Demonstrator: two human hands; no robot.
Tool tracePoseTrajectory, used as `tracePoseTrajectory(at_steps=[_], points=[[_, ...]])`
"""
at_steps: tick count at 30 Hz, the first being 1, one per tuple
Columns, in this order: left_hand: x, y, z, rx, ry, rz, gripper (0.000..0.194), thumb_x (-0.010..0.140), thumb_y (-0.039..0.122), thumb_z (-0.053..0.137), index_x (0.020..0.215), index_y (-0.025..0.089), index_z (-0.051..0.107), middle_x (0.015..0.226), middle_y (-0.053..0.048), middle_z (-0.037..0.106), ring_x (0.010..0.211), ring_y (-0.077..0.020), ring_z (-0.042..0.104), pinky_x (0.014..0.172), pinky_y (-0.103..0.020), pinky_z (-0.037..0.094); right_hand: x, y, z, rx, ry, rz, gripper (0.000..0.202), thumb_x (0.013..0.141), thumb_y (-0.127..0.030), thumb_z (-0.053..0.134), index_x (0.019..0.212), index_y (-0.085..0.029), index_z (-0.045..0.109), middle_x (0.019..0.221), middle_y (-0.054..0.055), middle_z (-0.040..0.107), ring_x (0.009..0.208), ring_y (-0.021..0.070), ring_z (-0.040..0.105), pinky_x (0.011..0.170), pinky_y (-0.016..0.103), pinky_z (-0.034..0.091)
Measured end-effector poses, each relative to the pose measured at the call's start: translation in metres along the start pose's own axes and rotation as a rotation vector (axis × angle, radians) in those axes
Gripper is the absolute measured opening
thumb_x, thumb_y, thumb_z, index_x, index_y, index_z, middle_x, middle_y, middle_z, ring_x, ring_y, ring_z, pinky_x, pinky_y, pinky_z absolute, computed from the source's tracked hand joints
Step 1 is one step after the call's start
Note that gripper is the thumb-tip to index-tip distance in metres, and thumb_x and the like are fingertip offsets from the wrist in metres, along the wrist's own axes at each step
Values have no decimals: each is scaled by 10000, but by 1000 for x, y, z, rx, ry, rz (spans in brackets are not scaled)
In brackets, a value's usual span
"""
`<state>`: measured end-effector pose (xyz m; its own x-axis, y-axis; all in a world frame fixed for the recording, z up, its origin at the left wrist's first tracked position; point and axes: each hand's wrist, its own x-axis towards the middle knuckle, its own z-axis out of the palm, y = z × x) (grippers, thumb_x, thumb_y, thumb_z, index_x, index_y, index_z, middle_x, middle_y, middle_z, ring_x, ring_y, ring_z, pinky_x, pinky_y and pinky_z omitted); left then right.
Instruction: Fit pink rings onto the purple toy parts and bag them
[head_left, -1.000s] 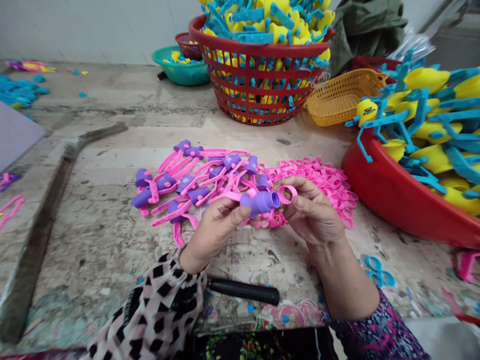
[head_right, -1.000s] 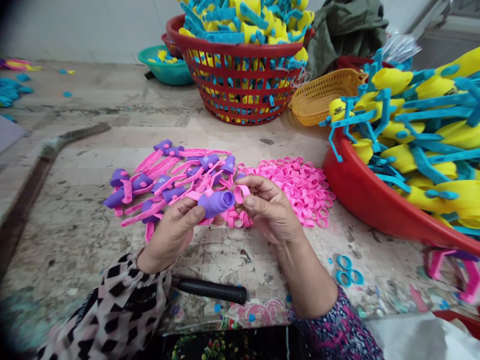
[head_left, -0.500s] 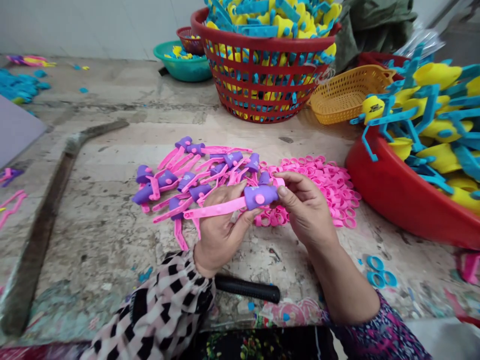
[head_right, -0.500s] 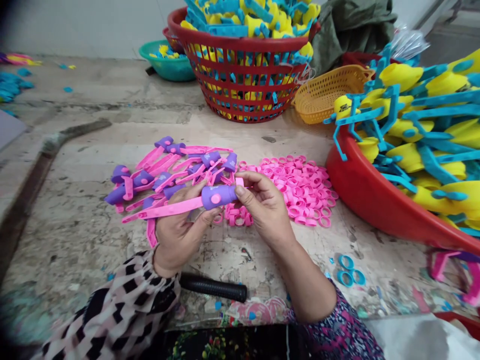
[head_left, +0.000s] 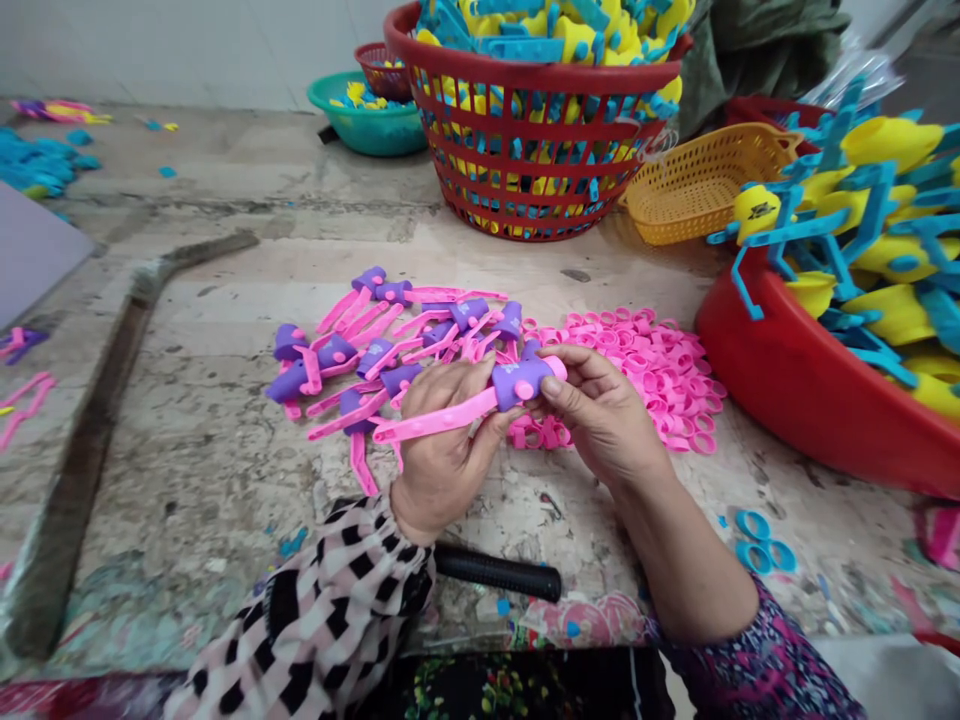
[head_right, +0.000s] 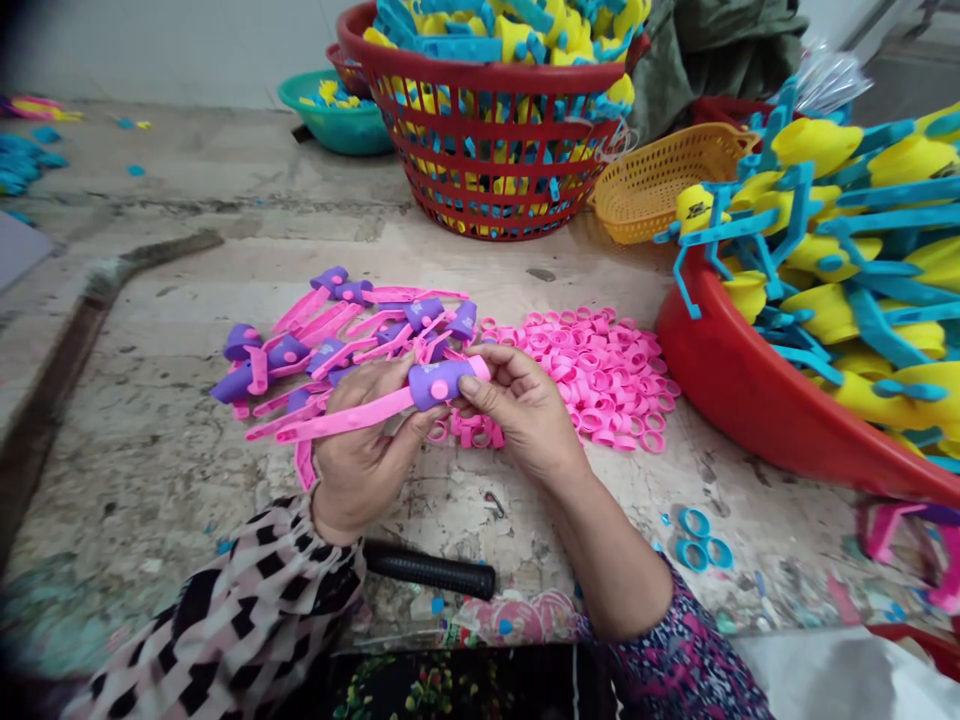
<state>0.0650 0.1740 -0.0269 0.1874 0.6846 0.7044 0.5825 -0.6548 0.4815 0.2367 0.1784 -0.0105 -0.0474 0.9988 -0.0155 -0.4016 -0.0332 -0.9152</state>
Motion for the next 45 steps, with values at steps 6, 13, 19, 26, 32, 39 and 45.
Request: tracePoseTrajectory(at_steps=[6,13,19,26,32,39,45], points=[[-1,1,4,157,-101,47,529,876,299,574,1362,141,439,1307,-159,577,1336,-319,408,1120,-522,278,-1,1,3,5,82,-19,284,678,-223,800,940,-244,693,907,-22,672,706,97,639,623,221,578],[-4,6,5,88,-123,127,461,849,236,594,1290,145,501,1277,-162,584,1299,-308,461,1106,-523,320,11,-6,-14,62,251,-200,233,662,-188,796,861,-248,690,819,-46,654,652,82,615,608,214,550],[-1,9,-4,-7,98,100,442,811,235,641,1241,237,535,1279,-91,561,1269,-293,480,1062,-495,381,18,-14,-31,-36,208,-253,243,669,-195,794,872,-261,677,843,-45,643,664,85,612,618,219,545],[5,9,-6,-166,-63,-214,186,888,298,556,947,176,684,922,-64,651,911,-191,609,849,-354,486,10,-20,-41,-224,-28,-172,276,648,-216,811,904,-245,713,813,-17,627,643,112,597,582,240,554],[12,8,-6,-690,-153,-546,284,892,417,546,1031,201,667,1013,-54,680,948,-190,621,839,-328,499,9,-27,-47,-249,-38,-214,273,618,-238,821,874,-249,728,837,2,656,699,143,594,572,254,519],[14,2,-11,-1398,-764,-926,395,882,510,517,1053,188,669,917,-94,699,681,-175,655,632,-296,516,5,-31,-46,-186,-32,-239,235,610,-306,792,829,-270,712,814,4,661,730,178,593,631,314,511],[11,1,-4,-1626,-629,-1057,418,884,504,486,1079,185,673,993,-118,722,865,-238,693,779,-364,550,10,-29,-47,-192,76,-306,234,642,-287,750,864,-297,675,844,4,635,781,198,598,663,336,522]])
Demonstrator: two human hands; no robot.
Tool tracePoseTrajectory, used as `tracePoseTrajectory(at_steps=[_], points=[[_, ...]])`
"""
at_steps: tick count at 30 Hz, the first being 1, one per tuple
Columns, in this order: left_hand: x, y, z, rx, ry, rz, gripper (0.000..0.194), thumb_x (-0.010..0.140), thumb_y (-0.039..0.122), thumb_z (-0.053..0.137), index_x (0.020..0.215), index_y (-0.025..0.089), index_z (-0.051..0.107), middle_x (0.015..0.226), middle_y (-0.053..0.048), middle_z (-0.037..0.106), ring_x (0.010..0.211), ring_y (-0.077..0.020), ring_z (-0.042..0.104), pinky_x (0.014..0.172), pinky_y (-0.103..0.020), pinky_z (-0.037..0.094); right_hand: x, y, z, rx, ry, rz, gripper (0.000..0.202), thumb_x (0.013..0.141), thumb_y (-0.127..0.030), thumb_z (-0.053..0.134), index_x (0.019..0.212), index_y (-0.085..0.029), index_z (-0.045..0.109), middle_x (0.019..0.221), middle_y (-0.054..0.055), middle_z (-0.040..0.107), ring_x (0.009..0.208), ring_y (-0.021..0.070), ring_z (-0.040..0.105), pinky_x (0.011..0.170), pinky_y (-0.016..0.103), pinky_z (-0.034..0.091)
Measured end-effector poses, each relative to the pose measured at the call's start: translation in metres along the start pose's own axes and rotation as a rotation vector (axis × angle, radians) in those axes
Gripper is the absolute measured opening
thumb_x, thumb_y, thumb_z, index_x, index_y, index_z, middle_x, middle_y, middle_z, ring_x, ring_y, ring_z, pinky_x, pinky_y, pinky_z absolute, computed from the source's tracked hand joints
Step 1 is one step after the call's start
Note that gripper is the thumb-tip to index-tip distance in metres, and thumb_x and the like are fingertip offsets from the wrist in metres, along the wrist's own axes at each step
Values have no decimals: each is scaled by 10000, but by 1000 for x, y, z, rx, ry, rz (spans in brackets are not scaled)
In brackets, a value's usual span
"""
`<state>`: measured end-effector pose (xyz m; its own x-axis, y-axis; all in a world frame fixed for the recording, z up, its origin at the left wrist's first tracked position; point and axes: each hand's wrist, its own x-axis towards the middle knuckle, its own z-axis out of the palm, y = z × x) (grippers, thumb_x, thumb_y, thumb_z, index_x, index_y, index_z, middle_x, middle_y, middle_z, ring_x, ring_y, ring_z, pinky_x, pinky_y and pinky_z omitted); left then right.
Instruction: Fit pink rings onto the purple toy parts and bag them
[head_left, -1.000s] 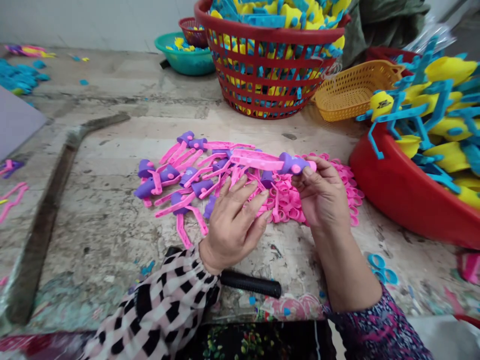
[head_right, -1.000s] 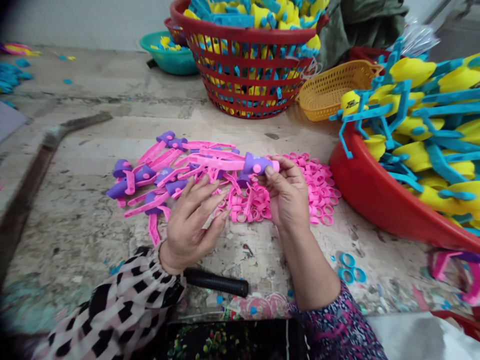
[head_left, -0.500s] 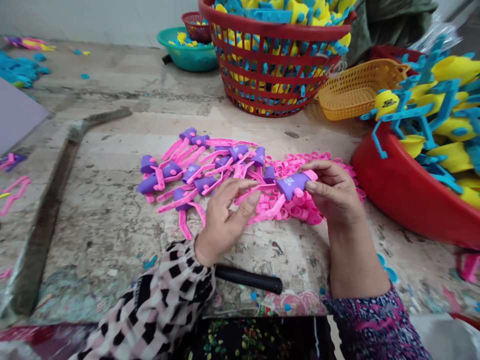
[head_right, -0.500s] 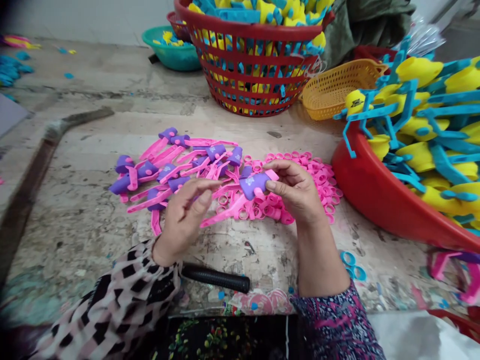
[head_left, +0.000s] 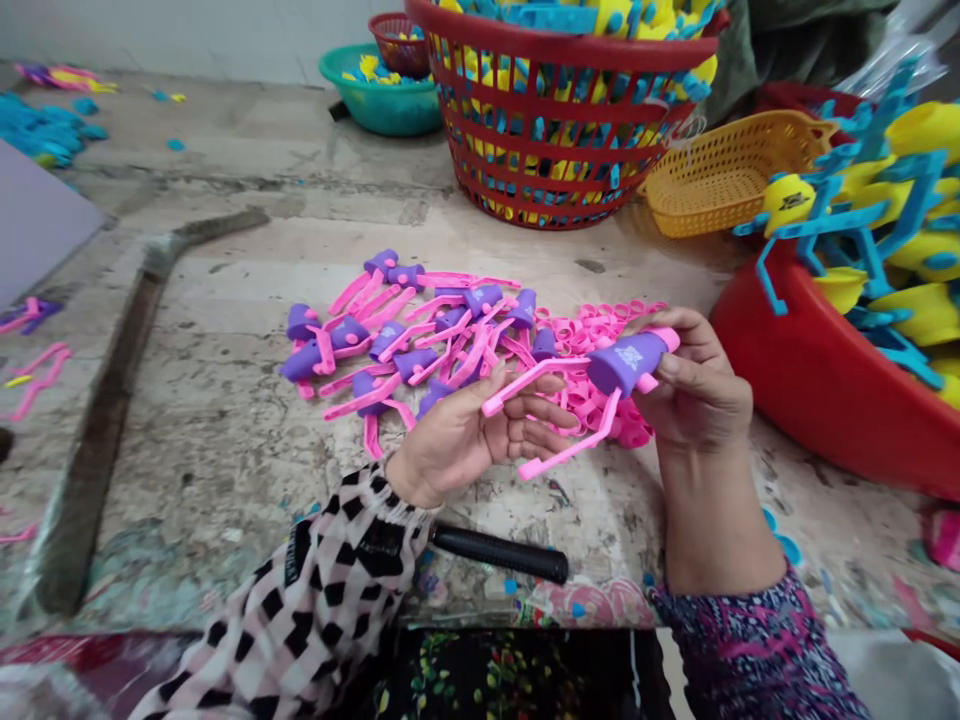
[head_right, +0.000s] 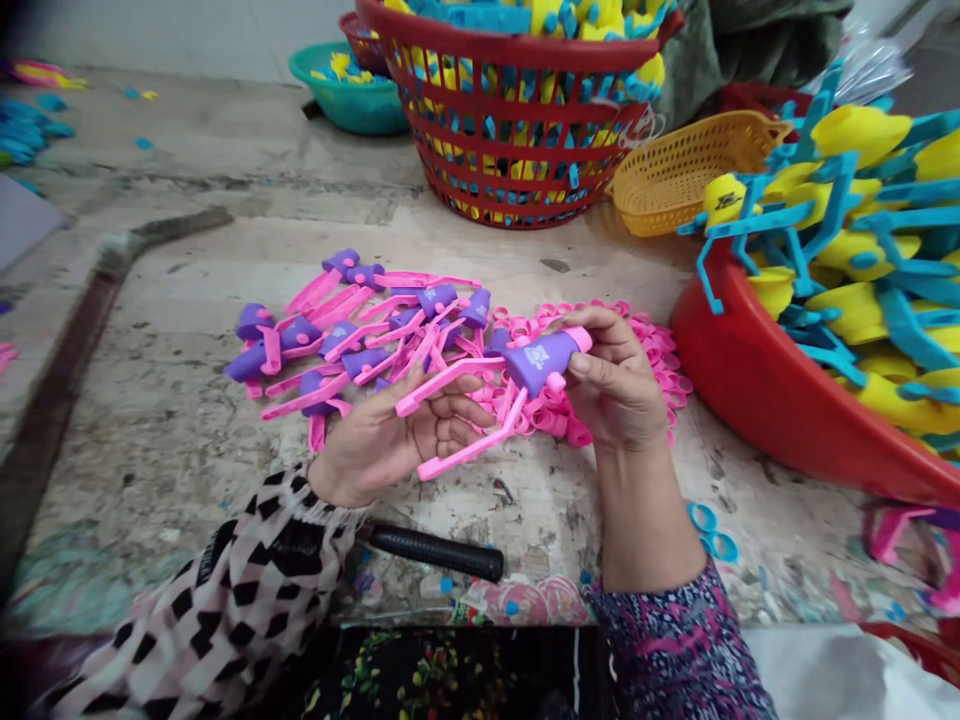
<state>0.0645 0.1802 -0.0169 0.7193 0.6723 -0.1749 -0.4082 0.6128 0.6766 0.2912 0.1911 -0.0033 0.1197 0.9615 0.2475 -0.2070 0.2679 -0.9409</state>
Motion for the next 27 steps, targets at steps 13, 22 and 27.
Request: tracePoseTrajectory(at_steps=[13,22,27], points=[[-1,-3,5,-22,-57,71,536,797,504,644,1222,184,581,1195,-165,646,1077,-312,635,1004,-491,450,-5,6,6,-21,-98,-26,266,621,-312,812,858,-298,690,893,6,664,846,210,618,717,357,525],[0,-8,4,56,-171,60,634,758,616,635,1228,201,541,1106,-150,672,936,-270,683,897,-431,508,-9,6,14,-11,-263,-21,250,657,-219,815,882,-265,716,901,16,690,885,191,630,798,336,517],[4,-10,-1,129,-140,50,590,815,645,536,1223,220,520,936,-79,696,683,-165,676,720,-330,537,-13,7,19,-105,-479,-38,263,743,-142,737,970,-273,715,969,26,679,917,182,632,775,311,525]])
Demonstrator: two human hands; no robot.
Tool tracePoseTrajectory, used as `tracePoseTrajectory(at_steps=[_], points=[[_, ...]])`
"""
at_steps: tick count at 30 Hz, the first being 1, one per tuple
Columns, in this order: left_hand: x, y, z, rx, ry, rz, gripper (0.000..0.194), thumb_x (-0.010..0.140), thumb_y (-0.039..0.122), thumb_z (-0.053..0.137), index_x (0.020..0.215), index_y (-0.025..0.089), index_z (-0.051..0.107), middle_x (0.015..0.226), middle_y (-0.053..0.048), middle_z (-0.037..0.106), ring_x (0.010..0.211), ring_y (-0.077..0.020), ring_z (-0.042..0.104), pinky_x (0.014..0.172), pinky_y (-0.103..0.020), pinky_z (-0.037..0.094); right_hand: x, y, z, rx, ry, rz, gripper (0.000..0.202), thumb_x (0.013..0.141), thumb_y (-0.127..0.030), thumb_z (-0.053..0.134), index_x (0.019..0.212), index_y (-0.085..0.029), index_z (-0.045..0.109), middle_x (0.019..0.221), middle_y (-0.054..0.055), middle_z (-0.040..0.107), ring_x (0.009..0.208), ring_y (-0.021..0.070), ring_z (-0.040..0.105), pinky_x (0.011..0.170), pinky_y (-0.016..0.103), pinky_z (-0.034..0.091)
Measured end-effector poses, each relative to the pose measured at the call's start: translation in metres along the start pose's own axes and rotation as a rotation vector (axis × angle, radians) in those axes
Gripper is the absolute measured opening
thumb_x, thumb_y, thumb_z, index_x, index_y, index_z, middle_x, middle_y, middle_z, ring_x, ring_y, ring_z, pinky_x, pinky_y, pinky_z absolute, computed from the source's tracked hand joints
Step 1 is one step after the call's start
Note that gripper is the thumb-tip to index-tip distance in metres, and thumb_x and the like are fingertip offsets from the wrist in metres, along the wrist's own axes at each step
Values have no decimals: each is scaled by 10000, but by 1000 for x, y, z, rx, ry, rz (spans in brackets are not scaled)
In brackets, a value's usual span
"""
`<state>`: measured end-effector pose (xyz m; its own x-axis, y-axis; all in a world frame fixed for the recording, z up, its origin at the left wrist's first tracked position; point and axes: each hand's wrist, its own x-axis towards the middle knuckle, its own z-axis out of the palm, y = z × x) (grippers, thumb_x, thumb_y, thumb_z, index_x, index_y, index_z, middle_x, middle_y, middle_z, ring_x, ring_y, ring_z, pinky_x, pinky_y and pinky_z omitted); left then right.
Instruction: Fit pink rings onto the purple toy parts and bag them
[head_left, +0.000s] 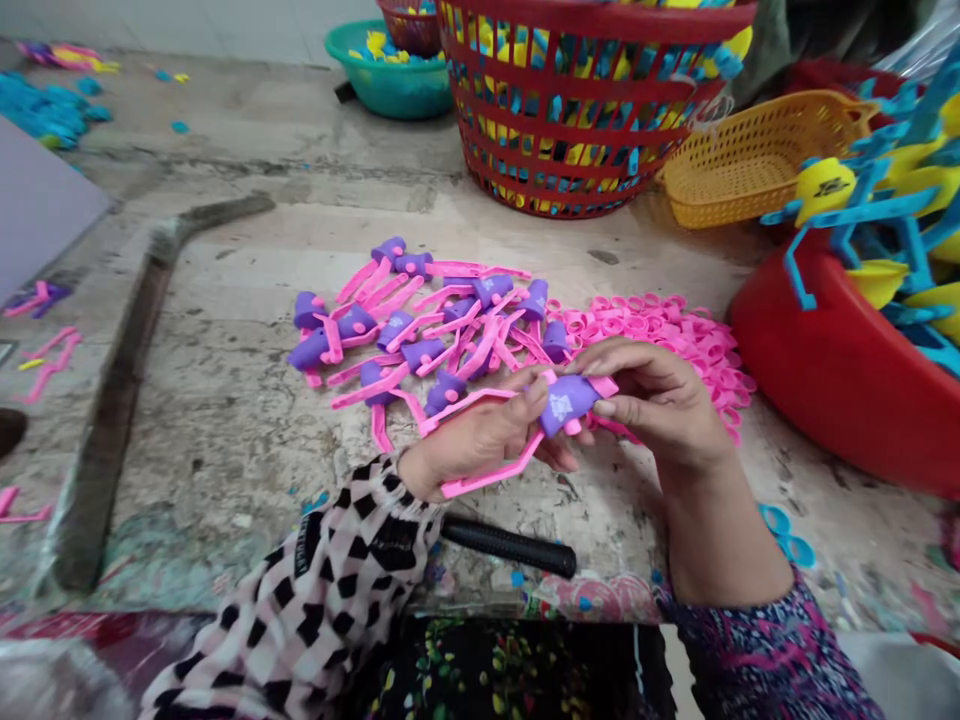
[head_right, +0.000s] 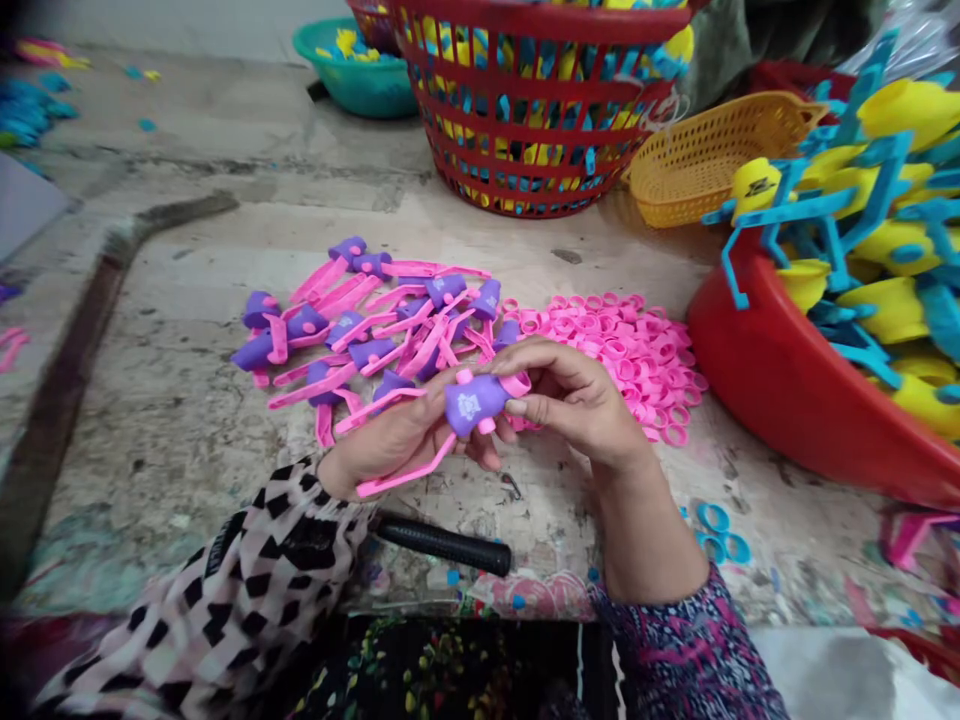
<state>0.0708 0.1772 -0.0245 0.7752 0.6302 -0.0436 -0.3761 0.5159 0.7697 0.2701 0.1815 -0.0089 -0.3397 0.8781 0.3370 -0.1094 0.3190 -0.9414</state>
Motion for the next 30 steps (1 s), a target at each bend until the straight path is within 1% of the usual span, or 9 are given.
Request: tracePoseTrajectory(at_steps=[4,8,12,14,16,18,21,26,30], points=[[-4,4,-1,178,59,-85,568,880,647,397,1017,149,632,887,-95,679,692,-150,641,734,-311,512,0,0,3,-21,40,-32,283,766,-132,718,1008,-280,709,978,22,678,934,176,628,818,310,513],[-9,14,1,371,102,-167,619,866,686,351,855,138,639,885,-92,657,766,-179,626,775,-333,487,0,-1,-1,-64,51,-49,286,752,-138,733,1003,-276,713,963,24,678,921,180,621,815,314,504],[-8,17,2,648,218,-155,584,893,651,334,785,161,632,769,-38,620,727,-169,590,749,-321,456,0,-2,-4,-149,67,-72,293,753,-134,728,1011,-275,712,966,33,673,926,196,620,815,341,503],[-6,17,2,708,263,-123,536,908,606,371,759,168,642,738,-27,612,726,-160,575,752,-309,448,0,-4,-4,-184,59,-80,294,758,-130,722,1014,-275,711,969,35,671,935,201,622,825,353,503],[-5,17,3,626,264,-100,488,923,553,402,767,171,662,751,-31,631,750,-160,589,778,-309,459,0,-6,-2,-203,50,-81,298,764,-127,716,1021,-278,710,972,36,669,943,204,625,831,361,503],[-3,16,5,445,227,-88,421,927,492,447,799,168,684,785,-39,662,785,-163,617,816,-313,474,-1,-9,0,-207,52,-88,305,769,-123,712,1029,-284,707,979,36,667,944,205,629,832,366,505],[-1,13,8,226,192,-60,365,919,450,482,854,165,700,853,-54,693,763,-156,637,776,-300,500,-2,-10,6,-208,64,-107,312,772,-123,711,1034,-292,704,975,32,664,938,204,632,814,363,511],[0,6,4,148,173,-75,455,904,535,463,853,152,702,749,-70,697,635,-148,629,584,-250,487,-3,-7,16,-227,87,-115,361,758,-117,732,1058,-314,694,980,13,668,925,179,624,789,327,512],[-2,7,-2,63,210,-5,330,837,460,623,710,163,693,666,-17,673,629,-130,634,647,-242,499,-5,-8,21,-212,80,-128,410,752,-94,734,1088,-323,680,1040,12,683,983,191,624,867,363,504]])
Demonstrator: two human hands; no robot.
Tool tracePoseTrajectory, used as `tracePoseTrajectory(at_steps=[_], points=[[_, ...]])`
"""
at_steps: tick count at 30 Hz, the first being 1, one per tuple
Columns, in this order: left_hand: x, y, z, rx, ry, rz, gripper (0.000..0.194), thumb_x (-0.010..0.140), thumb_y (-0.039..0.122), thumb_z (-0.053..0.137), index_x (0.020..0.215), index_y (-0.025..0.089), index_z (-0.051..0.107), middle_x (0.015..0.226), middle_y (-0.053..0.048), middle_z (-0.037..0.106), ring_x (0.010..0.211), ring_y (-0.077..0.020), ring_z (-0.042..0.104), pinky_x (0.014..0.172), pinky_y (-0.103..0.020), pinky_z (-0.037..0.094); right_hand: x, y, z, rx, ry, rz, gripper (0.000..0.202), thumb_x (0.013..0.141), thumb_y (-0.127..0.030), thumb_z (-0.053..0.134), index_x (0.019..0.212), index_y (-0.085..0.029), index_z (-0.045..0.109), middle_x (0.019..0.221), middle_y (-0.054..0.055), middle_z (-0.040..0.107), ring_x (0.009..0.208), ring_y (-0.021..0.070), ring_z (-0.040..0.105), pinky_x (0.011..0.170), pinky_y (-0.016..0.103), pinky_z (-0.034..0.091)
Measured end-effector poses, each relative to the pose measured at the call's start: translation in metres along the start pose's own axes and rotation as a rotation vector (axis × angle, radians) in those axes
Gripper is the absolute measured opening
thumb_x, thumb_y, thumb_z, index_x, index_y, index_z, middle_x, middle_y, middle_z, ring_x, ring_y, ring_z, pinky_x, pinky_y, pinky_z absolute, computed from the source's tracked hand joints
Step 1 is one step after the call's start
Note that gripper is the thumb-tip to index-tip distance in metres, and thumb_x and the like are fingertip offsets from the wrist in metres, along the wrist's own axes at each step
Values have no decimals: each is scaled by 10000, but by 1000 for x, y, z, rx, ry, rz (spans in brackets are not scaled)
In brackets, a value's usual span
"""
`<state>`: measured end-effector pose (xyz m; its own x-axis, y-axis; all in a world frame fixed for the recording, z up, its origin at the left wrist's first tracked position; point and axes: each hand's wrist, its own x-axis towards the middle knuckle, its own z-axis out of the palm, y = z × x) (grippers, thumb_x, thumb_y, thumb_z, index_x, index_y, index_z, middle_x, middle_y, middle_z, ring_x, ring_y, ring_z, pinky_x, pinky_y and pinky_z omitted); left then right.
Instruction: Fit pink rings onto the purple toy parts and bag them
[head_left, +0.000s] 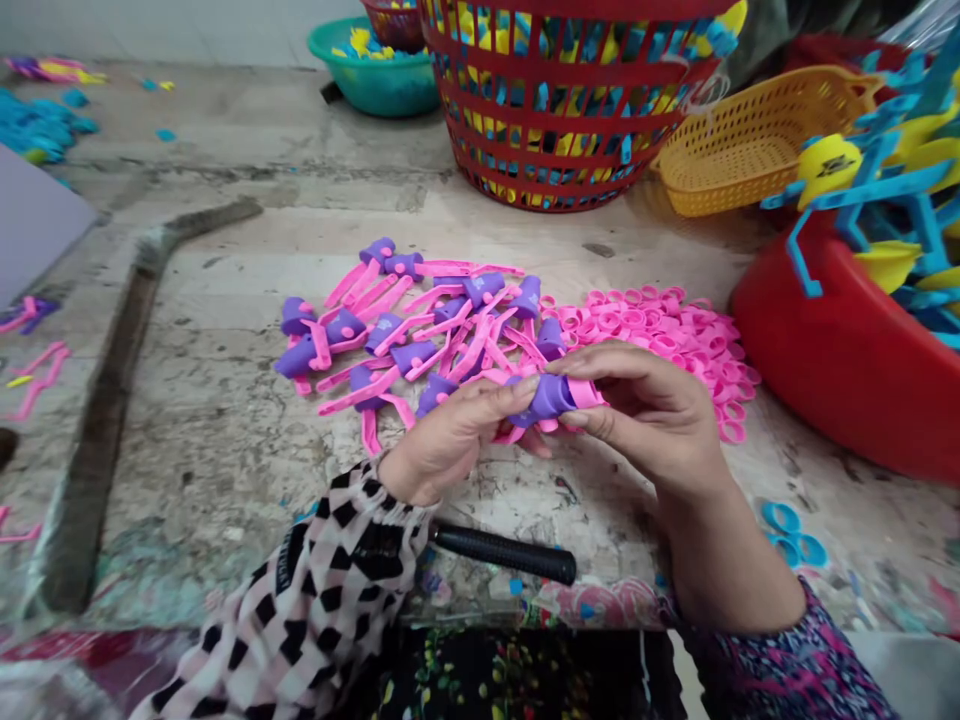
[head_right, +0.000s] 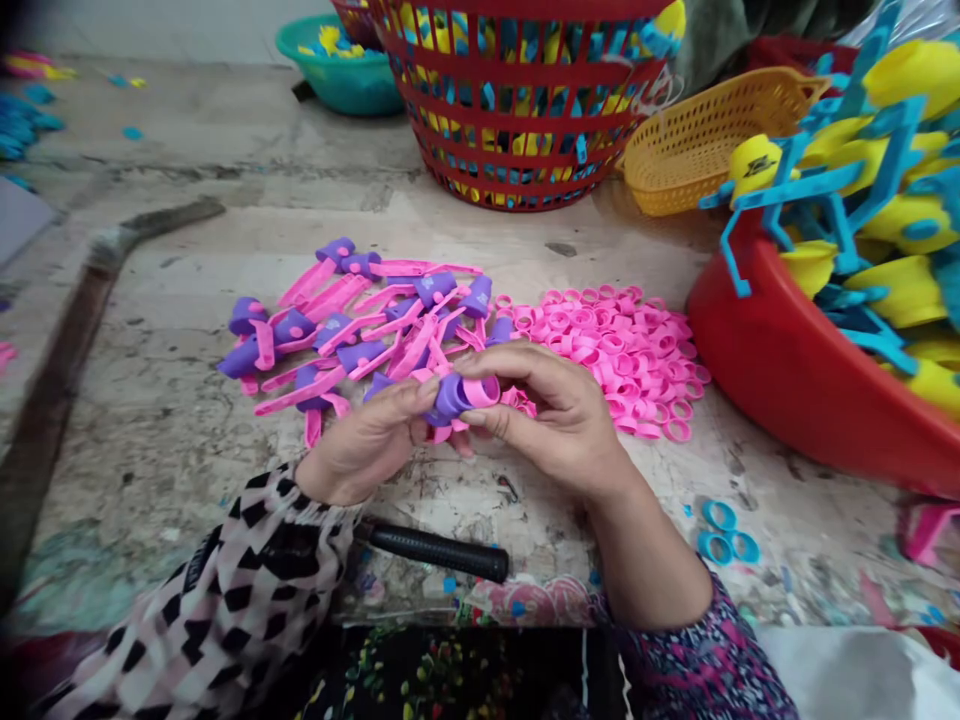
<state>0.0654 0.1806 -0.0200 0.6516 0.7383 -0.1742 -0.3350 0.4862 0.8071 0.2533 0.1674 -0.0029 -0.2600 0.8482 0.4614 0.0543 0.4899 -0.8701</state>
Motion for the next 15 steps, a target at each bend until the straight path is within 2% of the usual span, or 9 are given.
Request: tracePoseTrajectory(at_steps=[3,6,12,15], points=[[-1,2,0,-31,90,54,279,795,400,694,634,173,675,632,13,660,629,-113,626,673,-229,490,0,-1,1,-10,10,5,403,757,-81,724,1081,-317,683,1056,17,668,1040,201,604,923,385,482],[-1,3,2,33,124,81,281,792,405,693,642,168,685,645,-2,668,616,-126,615,627,-241,483,2,-1,1,2,52,28,366,738,-86,743,1029,-303,702,1014,13,629,1022,180,586,907,343,482],[2,2,1,125,188,86,312,827,432,642,710,147,689,661,-24,649,574,-111,556,520,-227,412,3,4,-2,259,42,223,333,762,-130,738,1045,-300,700,987,-4,656,874,125,631,730,231,546],[2,3,0,149,190,76,313,831,437,628,727,149,696,665,-27,647,567,-112,541,515,-237,402,3,5,-1,378,43,297,298,779,-155,727,1036,-304,699,888,-16,685,759,116,654,637,221,563]])
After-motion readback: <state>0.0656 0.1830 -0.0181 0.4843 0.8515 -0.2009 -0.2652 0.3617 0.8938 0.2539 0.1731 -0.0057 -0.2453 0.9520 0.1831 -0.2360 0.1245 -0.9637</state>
